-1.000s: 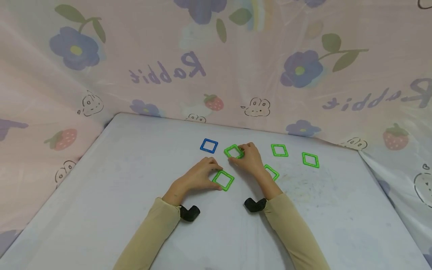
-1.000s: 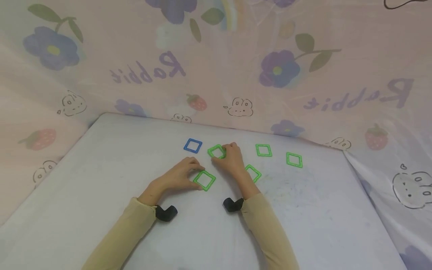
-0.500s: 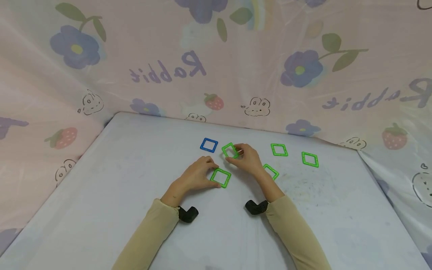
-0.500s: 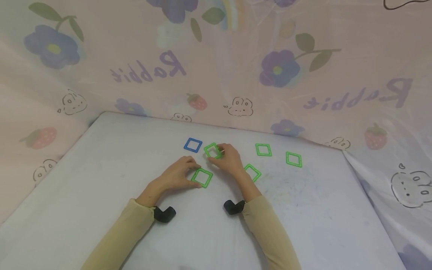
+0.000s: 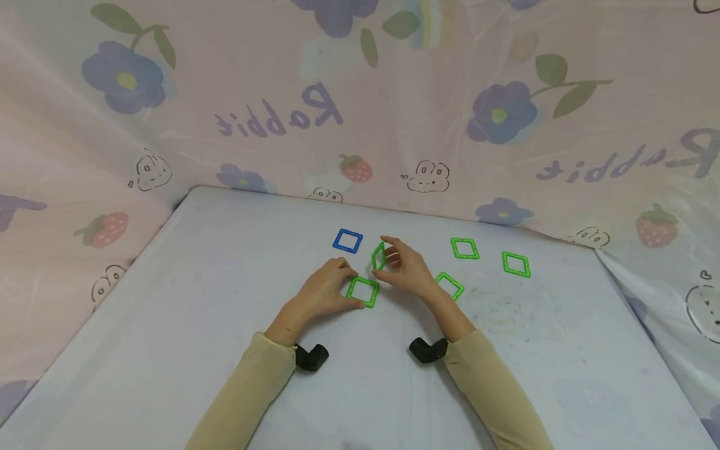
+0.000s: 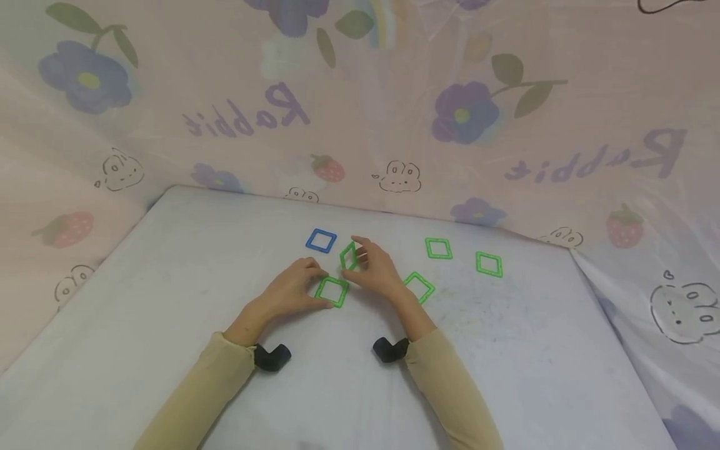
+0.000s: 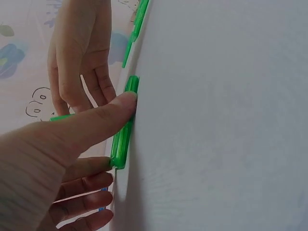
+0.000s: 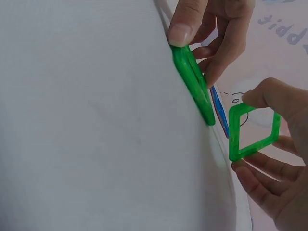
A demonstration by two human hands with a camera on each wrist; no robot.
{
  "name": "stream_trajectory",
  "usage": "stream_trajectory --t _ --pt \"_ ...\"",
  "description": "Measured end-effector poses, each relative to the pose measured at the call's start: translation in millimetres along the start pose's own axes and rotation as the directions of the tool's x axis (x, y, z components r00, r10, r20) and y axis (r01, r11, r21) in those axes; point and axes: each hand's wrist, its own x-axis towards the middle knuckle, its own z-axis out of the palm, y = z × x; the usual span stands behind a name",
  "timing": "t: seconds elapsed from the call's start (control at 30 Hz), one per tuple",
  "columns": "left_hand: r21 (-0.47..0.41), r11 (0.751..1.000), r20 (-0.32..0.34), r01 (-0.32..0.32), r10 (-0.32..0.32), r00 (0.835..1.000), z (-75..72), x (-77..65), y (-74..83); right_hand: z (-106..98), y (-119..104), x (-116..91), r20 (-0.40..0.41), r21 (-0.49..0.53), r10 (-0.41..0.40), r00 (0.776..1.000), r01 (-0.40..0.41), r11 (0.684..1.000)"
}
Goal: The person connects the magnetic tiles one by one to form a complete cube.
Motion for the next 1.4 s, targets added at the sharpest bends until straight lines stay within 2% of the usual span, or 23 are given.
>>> stream_trajectory --t 0.23,0.47,0.6,1.17,1.4 --pt "0.015 0.999 -0.009 0.030 -0.030 1.000 -1.4 -0.9 -1.0 2 -3 -3 0.041 0.024 -0.030 0.999 0.029 0.999" --pt "0.009 0.999 -0.013 0.032 -0.032 0.999 -1.6 -1.7 -2.6 3 -4 -8 0.081 0.057 -0.039 0.996 0.034 0.998" --pt "-0.001 0.999 -0.020 0.035 -0.035 0.999 -1.0 -2.2 -3.3 2 -6 -11 0.099 0.089 -0.070 0.993 0.061 0.994" --pt "0.008 0.997 -0.082 0.083 -0.082 0.993 4.1 -1.1 2.9 -1 -8 -20 0.137 0.126 -0.110 0.984 0.093 0.988" --pt "0.000 0.995 -0.075 0.097 -0.097 0.992 3.8 0.6 4.8 -2 -5 -22 0.141 0.123 -0.104 0.985 0.087 0.989"
